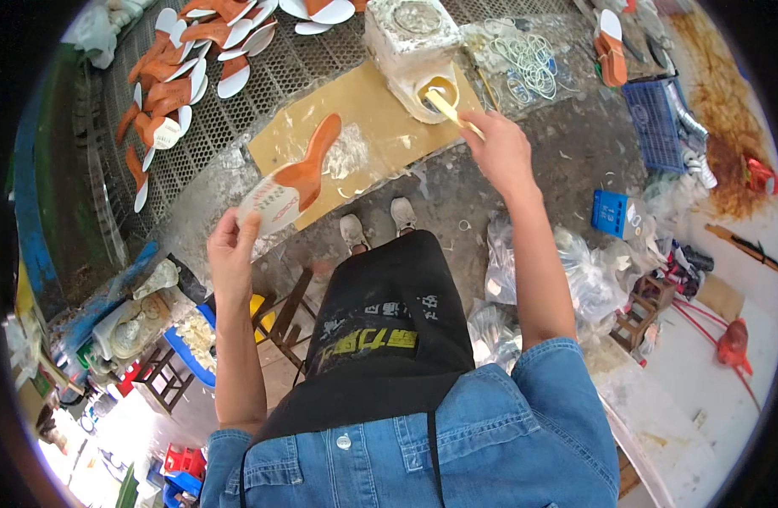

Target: Apply adhesive to the surface of shoe insoles using a brush.

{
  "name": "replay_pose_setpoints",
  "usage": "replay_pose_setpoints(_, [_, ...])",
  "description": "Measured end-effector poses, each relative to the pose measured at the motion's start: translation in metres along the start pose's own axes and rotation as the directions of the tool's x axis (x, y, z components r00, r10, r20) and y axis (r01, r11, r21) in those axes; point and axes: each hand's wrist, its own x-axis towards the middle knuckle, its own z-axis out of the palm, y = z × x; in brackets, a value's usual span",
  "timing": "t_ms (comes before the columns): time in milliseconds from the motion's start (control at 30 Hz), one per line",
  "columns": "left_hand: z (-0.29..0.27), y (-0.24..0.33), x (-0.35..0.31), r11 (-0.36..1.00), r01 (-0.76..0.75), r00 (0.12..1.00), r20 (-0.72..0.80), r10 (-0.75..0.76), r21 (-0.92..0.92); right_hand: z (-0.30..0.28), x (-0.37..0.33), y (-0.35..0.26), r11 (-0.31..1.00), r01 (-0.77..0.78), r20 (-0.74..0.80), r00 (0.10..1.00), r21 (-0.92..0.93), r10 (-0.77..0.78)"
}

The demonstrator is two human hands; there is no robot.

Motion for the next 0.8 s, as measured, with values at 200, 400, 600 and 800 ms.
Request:
replay_pose_setpoints(200, [-0.001, -0.009, -0.001, 0.818, 0.199, 0.966, -0.031, -0.255, -0.54, 0.002, -0.024, 0.006, 0.991, -0.088, -0.1, 0.99, 0.104, 0.099])
replay_pose_setpoints(400, [-0.009, -0.01, 0.006, 0.813, 0.215, 0.973, 0.051, -0.224, -0.541, 0.0, -0.026, -0.042, 0.738, -0.343, 0.355, 0.923, 0.582, 0.149])
replay_pose_setpoints(600, [0.001, -0.001, 0.011, 0.917, 0.158, 0.987, 0.05, -0.15, -0.366, -0.002, -0.006, -0.162, 0.825, 0.1, 0.206, 0.945, 0.556, -0.254])
replay_pose_setpoints(800, [-0.002, 0.007, 0.006, 0.95, 0.118, 0.993, 0.04, -0.111, -0.288, -0.019, 0.017, -0.171, 0.938, 0.289, 0.354, 0.871, 0.192, -0.341])
